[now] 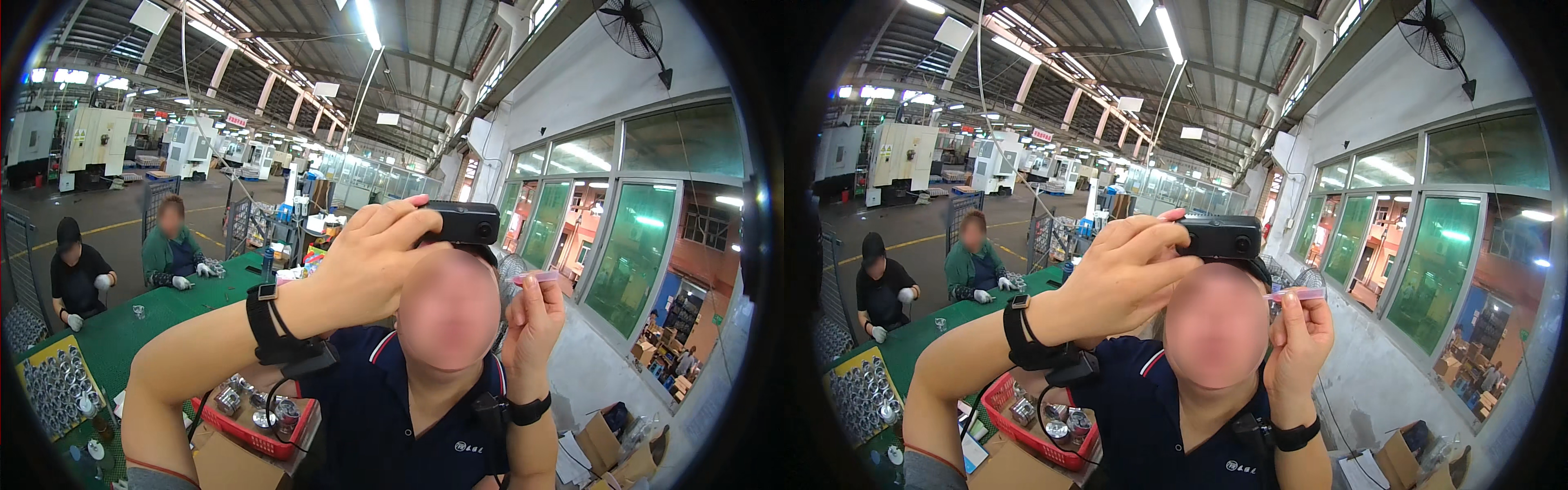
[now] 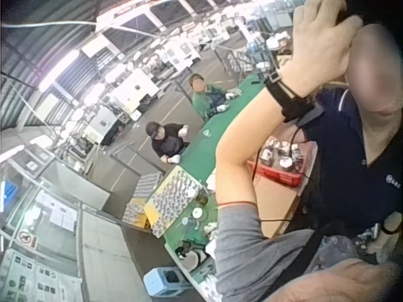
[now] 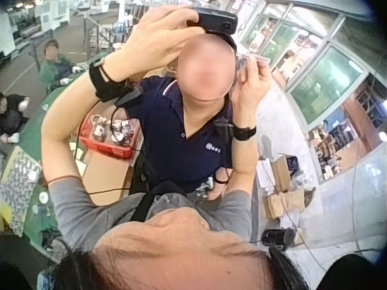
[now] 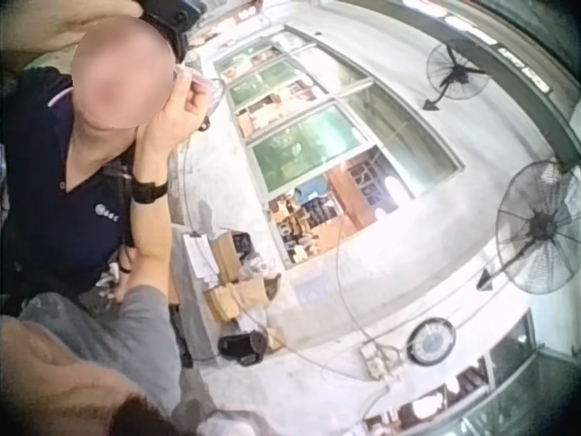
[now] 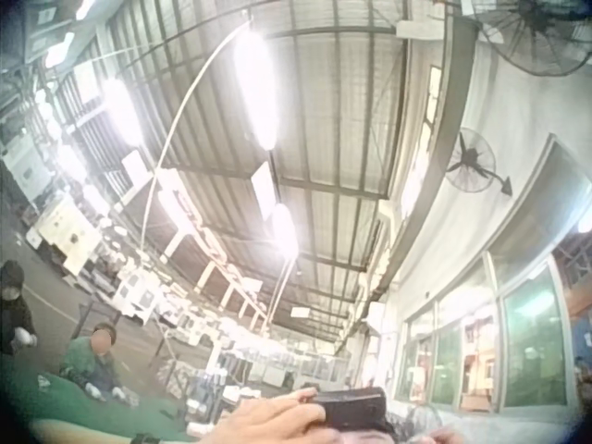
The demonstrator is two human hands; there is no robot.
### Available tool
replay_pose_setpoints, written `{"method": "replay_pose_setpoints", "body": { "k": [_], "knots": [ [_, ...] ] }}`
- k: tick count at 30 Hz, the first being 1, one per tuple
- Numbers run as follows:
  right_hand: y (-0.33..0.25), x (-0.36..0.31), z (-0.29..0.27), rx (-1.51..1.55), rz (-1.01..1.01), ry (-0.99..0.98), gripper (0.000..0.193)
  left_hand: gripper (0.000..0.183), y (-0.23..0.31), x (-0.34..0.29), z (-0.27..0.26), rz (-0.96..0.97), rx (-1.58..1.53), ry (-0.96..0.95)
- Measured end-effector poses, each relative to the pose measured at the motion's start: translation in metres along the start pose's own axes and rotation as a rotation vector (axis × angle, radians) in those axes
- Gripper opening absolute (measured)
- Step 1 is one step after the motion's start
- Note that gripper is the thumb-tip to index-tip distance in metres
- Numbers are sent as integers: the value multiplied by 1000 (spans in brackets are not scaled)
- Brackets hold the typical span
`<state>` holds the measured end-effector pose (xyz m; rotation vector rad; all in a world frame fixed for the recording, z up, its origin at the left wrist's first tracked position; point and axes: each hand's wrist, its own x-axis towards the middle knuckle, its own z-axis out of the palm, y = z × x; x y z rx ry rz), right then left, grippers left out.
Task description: Use a small hand tool to debur or clean the inner edges of metal pistons on a workstation table.
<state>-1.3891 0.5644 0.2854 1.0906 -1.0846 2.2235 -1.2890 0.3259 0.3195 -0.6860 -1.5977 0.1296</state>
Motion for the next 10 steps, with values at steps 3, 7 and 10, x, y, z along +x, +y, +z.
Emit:
{"method": "replay_pose_setpoints", "body": {
  "k": [3, 7, 10],
  "knots": [
    [-1, 3, 0, 27, -26, 17, 7, 55, 1, 4, 1, -61, 29, -62],
    [2, 4, -12, 34, -24, 16, 7, 73, -11, 5, 11, -79, 2, -124],
    [2, 4, -24, 26, -10, 22, 8, 82, -12, 15, 11, -41, -7, -152]
  ]
}}
